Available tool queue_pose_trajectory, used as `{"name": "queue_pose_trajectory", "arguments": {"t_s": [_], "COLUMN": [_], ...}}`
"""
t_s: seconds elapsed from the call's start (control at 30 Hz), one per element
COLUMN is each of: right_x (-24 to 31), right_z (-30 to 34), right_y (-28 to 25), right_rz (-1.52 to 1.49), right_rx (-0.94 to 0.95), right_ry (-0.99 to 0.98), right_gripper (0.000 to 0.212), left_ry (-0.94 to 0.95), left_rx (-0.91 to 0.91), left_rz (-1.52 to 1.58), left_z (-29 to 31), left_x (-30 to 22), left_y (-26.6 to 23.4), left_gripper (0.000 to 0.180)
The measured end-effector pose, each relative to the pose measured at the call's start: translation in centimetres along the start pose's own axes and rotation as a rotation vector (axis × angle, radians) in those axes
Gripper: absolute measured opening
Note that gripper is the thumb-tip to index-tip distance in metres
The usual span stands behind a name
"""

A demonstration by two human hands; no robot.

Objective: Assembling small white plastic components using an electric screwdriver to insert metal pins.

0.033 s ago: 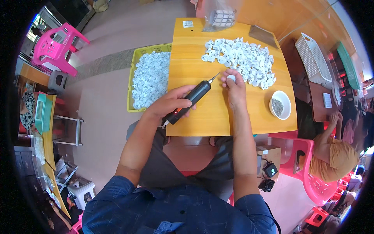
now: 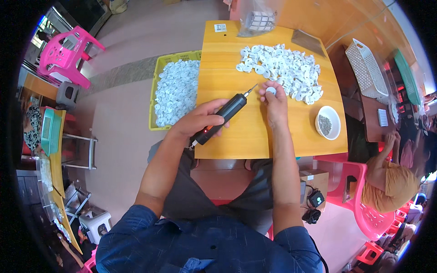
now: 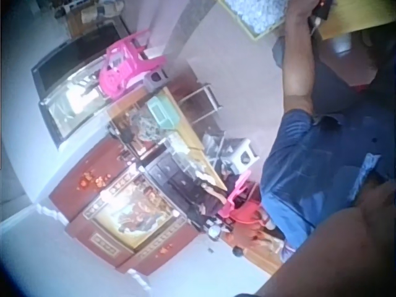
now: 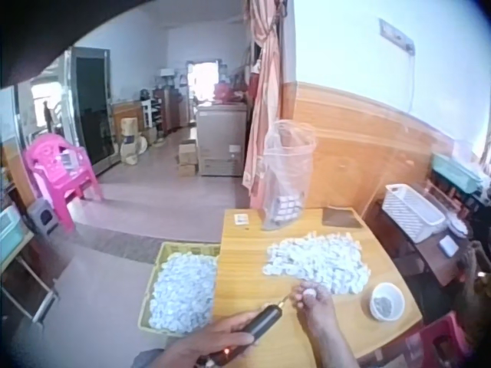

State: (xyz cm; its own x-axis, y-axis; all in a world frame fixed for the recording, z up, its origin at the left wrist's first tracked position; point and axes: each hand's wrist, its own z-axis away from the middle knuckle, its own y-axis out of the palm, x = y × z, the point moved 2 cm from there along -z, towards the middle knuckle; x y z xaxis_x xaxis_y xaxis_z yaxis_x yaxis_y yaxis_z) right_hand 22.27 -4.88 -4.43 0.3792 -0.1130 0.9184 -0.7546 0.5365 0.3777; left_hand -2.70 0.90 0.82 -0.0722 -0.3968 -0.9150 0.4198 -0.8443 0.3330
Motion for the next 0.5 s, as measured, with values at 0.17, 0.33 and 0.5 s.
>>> {"name": "queue_pose_trajectory", "arguments": {"t_s": [0.17, 0.33, 0.5], "right_x": [-0.3, 0.2, -0.5], "right_z": [-0.3, 0.0, -0.8], "right_y": [1.6, 0.6, -1.4], "right_rz": [0.094, 0.067, 0.046], "right_rx": [-0.003, -0.004, 0.074], "right_ry": [-0.073, -0.101, -0.116], "right_gripper": [0.019, 0.031, 0.022], "left_ry": [0.016, 0.048, 0.068], "left_rx": [-0.044, -0.031, 0.056], "left_rz": [0.004, -0.003, 0.083], "left_z": [1.3, 0.5, 1.3], "left_x": [-0.4, 0.8, 0.8], "left_y": [-1.0, -0.5, 0.2], "left_gripper": [0.068, 0.068, 0.067]}}
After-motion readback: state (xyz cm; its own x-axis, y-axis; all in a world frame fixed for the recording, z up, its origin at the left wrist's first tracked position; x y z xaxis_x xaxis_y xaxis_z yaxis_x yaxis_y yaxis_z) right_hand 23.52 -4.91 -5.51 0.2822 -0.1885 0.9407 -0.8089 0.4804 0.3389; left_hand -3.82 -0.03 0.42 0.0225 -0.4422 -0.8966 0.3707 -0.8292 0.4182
